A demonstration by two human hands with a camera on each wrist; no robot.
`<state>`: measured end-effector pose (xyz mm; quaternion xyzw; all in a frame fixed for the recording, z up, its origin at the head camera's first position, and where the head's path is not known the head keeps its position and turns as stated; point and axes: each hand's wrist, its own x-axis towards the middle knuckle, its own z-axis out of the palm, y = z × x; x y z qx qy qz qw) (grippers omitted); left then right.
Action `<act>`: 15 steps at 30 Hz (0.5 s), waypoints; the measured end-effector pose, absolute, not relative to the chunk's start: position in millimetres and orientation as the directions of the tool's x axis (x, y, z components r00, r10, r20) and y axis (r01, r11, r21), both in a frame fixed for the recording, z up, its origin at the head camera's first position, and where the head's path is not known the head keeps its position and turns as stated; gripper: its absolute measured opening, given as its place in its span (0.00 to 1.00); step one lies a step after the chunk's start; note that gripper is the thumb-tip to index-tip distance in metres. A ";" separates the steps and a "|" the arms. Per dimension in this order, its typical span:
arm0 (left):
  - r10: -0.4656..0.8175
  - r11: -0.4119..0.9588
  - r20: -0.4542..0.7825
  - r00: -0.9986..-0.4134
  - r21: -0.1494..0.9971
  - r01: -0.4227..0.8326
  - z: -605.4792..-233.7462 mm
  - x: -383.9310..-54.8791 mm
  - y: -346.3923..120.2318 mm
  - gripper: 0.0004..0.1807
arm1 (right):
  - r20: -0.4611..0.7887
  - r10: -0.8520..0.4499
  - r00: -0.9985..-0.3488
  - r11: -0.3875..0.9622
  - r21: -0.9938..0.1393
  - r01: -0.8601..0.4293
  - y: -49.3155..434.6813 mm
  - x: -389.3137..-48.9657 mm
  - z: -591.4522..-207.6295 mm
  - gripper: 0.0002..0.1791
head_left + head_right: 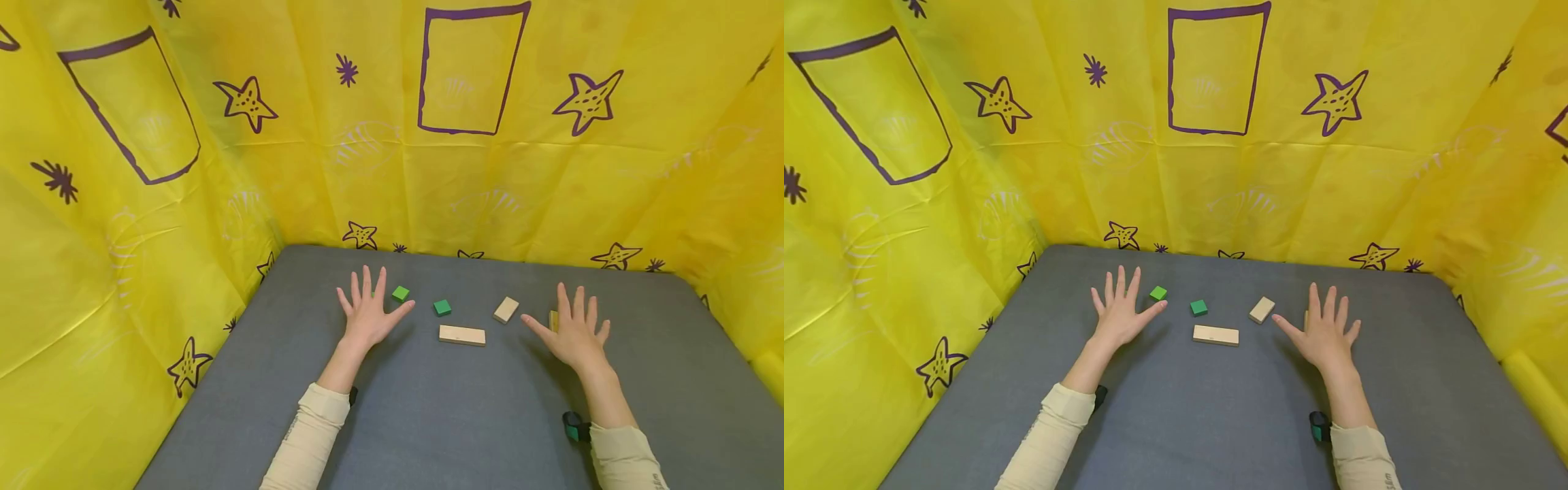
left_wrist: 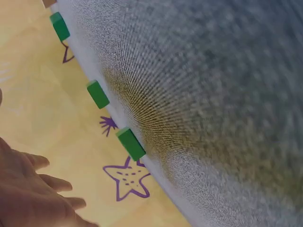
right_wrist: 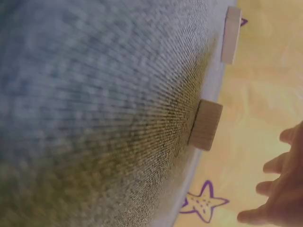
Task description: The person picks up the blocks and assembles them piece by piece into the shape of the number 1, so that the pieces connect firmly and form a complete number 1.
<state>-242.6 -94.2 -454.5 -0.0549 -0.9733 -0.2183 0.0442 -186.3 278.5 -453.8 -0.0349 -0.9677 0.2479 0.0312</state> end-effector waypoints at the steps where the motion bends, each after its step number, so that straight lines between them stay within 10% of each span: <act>1: 0.093 0.890 0.113 -0.989 0.436 0.134 -454.3 -242.4 -94.0 0.55 | 0.045 0.079 -0.996 0.872 -0.488 0.047 277.7 -186.8 -453.8 0.60; 15: 0.205 0.635 0.191 -0.960 0.720 0.279 -461.4 -237.0 -86.9 0.40 | 0.186 -0.030 -0.982 0.786 -0.602 -0.138 273.4 -200.0 -459.7 0.48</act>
